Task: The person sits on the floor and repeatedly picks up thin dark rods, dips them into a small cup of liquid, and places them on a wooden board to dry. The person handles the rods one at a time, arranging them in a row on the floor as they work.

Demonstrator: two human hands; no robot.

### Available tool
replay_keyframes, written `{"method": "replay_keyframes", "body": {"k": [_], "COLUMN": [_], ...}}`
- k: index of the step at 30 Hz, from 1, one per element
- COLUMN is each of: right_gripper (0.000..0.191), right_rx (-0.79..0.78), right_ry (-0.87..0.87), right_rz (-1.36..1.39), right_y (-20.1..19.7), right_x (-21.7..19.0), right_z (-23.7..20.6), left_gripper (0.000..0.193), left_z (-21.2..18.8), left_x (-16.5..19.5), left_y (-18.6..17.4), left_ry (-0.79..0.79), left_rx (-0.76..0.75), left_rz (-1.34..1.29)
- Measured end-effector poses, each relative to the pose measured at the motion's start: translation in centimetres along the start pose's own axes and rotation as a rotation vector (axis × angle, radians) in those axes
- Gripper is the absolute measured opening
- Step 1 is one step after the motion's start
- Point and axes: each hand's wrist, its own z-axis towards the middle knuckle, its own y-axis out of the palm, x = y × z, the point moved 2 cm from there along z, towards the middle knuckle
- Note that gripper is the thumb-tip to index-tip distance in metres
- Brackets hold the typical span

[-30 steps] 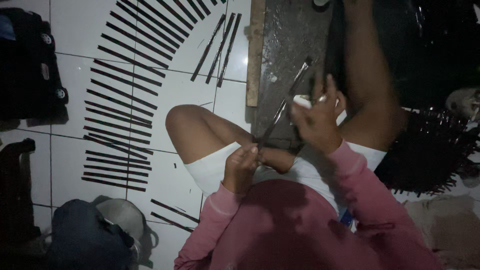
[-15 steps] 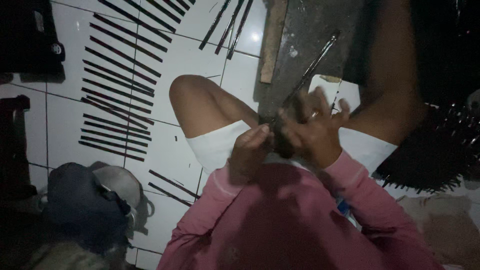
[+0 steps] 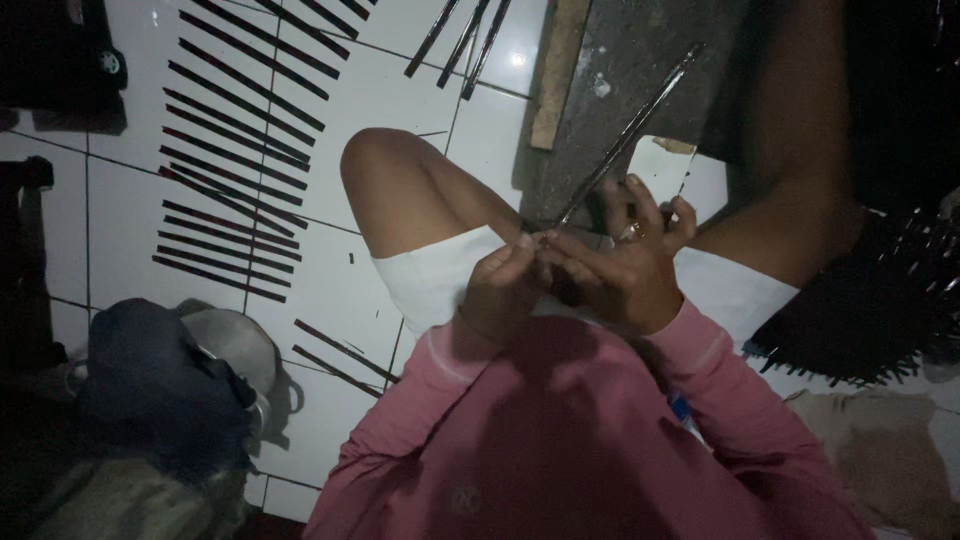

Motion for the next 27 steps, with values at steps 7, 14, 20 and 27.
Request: {"method": "replay_keyframes", "body": {"k": [7, 14, 20, 27], "right_gripper": [0.033, 0.031, 0.041, 0.028], "right_rx": [-0.107, -0.069, -0.307, 0.008], "right_ry": [0.173, 0.247, 0.764, 0.447], "right_rz": [-0.086, -0.198, 0.129, -0.181], "right_y": [0.7, 0.2, -1.1, -1.1], "right_x": [0.6, 8.3, 15.6, 17.1], "right_z": [-0.7, 2.0, 5.1, 2.0], "left_gripper": [0.026, 0.02, 0.023, 0.017], "left_z": [-0.3, 0.6, 0.3, -2.7], "left_x": [0.7, -0.4, -0.1, 0.7], "left_y": [0.5, -0.1, -0.5, -5.2], "left_ry": [0.224, 0.103, 0.158, 0.207], "left_rx": [0.089, 0.124, 0.059, 0.082], "left_rz": [0.529, 0.123, 0.19, 0.114]}}
